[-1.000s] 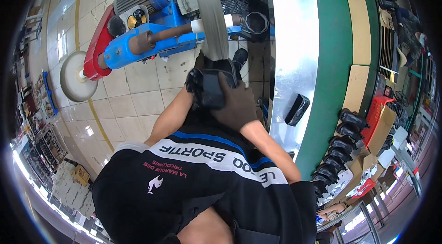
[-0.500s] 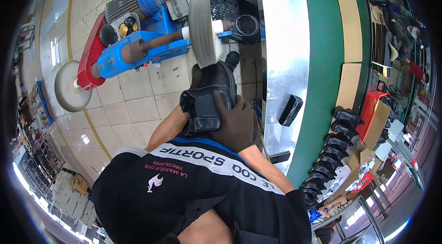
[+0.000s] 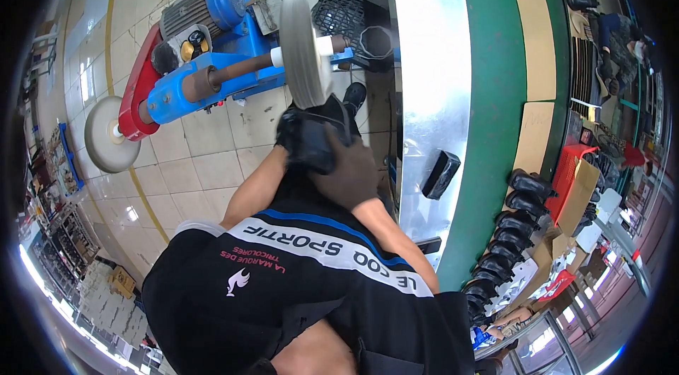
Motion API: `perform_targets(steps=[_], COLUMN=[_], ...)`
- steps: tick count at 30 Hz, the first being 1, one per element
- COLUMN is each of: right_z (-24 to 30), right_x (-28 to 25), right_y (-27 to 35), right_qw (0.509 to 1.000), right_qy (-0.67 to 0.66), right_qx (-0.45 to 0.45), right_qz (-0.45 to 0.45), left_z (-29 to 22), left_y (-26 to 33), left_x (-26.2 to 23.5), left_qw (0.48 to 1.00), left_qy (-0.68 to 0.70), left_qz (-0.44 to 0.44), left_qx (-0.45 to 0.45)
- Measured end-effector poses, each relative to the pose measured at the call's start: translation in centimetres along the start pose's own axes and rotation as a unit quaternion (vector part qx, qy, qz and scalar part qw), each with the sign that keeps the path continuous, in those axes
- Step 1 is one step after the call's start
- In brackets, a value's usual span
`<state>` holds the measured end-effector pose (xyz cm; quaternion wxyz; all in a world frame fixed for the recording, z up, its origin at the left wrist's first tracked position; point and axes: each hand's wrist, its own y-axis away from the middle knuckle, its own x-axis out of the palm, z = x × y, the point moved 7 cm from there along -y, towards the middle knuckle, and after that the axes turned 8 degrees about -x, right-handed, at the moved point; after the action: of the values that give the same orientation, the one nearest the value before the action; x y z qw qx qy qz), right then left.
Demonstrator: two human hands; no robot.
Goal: Polish and finish black leather boots using a rotating buffer machine.
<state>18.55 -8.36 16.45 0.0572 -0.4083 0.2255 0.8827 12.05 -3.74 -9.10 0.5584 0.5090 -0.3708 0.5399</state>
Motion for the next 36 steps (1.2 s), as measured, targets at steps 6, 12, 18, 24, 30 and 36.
perform_targets(steps=[6, 12, 18, 24, 30, 36], right_z=[-6.7, -7.0, -10.2, -5.9, -6.4, -3.7], right_x=[2.7, 7.2, 10.8, 10.4, 11.3, 7.6], right_y=[0.9, -0.5, -1.9, -1.4, -0.8, -3.6], right_qw=[0.880, 0.491, 0.572, 0.680, 0.918, 0.915], right_qy=[-0.442, -0.807, -0.727, -0.709, -0.394, -0.403], right_qx=[0.170, 0.295, 0.371, 0.175, 0.038, -0.009], right_qz=[-0.044, 0.142, 0.079, 0.067, -0.021, -0.033], left_z=[-2.6, -7.9, -9.3, -8.9, -2.7, 1.1], left_y=[1.1, 5.8, 10.2, 5.2, -2.6, -5.8], left_x=[11.4, 2.7, 17.2, 25.8, 29.8, 32.2], left_qw=[0.627, 0.660, 0.301, 0.181, 0.098, 0.030], left_qy=[-0.589, -0.502, -0.720, -0.810, -0.925, -0.943], left_qz=[-0.456, -0.450, -0.489, -0.450, -0.186, 0.004], left_qx=[0.228, 0.332, 0.391, 0.328, 0.316, 0.332])
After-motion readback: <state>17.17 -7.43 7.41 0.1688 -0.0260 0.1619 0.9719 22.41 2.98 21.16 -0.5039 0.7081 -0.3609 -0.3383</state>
